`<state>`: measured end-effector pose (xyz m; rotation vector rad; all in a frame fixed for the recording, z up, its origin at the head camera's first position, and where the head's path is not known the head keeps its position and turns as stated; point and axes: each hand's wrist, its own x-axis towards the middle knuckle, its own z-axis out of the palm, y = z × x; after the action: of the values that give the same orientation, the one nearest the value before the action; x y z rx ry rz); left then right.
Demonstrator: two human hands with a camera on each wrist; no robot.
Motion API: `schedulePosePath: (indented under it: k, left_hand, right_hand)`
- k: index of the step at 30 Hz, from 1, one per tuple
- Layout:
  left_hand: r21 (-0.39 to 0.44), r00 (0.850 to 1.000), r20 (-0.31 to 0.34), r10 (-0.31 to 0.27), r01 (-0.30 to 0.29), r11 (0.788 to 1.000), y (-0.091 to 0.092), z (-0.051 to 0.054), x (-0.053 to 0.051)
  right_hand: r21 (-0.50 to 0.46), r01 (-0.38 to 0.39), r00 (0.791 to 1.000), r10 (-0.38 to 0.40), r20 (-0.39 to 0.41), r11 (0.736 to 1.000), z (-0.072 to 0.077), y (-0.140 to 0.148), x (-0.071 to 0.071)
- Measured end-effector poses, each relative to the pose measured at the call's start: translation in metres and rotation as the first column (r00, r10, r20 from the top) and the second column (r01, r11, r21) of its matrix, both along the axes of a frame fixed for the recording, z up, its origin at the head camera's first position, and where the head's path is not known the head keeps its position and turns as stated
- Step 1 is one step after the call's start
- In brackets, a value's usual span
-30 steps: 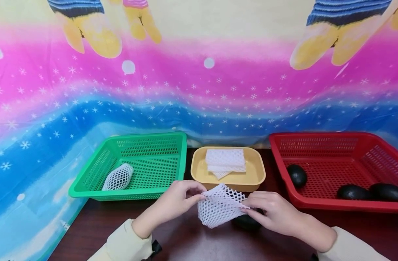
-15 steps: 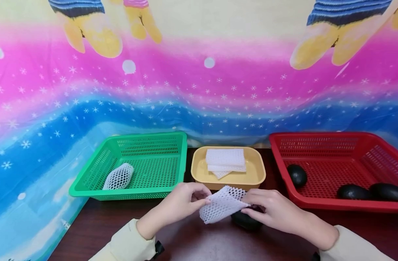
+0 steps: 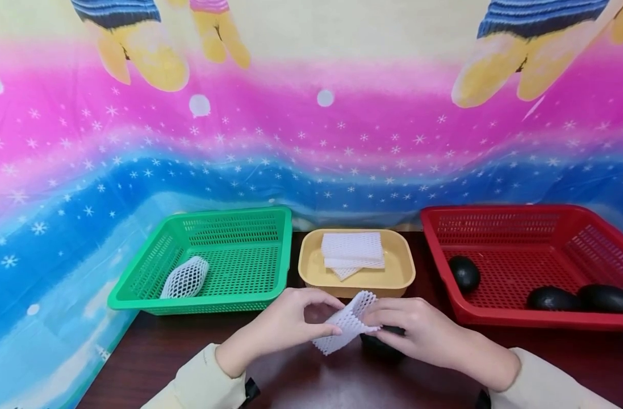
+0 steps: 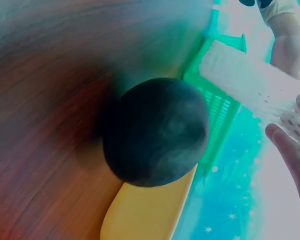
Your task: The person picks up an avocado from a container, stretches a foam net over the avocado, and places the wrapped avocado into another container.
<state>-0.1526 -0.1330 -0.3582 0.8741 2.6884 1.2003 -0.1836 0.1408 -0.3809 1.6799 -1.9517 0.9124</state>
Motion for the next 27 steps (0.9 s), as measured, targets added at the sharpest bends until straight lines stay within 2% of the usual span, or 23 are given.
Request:
schedulePosePath:
  k: [3,6,10,15,23,27]
  left_hand:
    - [0.034,1.0,-0.002,-0.016,0.016,0.999,0.0,0.0,0.0]
    - [0.075,1.0,-0.007,0.015,-0.015,0.997,-0.001,0.001,-0.001]
    - [0.117,0.997,0.035,0.07,-0.073,0.99,-0.007,0.001,-0.003]
    - [0.138,0.993,0.084,0.087,-0.098,0.986,-0.014,0.002,-0.006]
    - [0.112,0.993,0.085,0.083,-0.093,0.989,-0.015,0.0,-0.008]
    - [0.083,0.997,0.046,0.067,-0.071,0.994,-0.008,-0.002,-0.007]
  right_hand:
    - [0.009,0.005,1.0,-0.005,-0.03,1.0,0.001,-0.001,0.003]
    - [0.011,0.051,0.998,-0.051,-0.029,0.999,0.0,0.0,0.005]
    - [-0.004,0.091,0.996,-0.091,-0.014,0.996,-0.002,0.005,0.004]
    - [-0.018,0.098,0.995,-0.099,-0.024,0.995,-0.005,0.011,0.002]
    - [-0.013,0.098,0.994,-0.099,-0.045,0.995,-0.011,0.022,-0.003]
    - [-0.006,0.118,0.992,-0.118,-0.03,0.993,-0.011,0.021,-0.005]
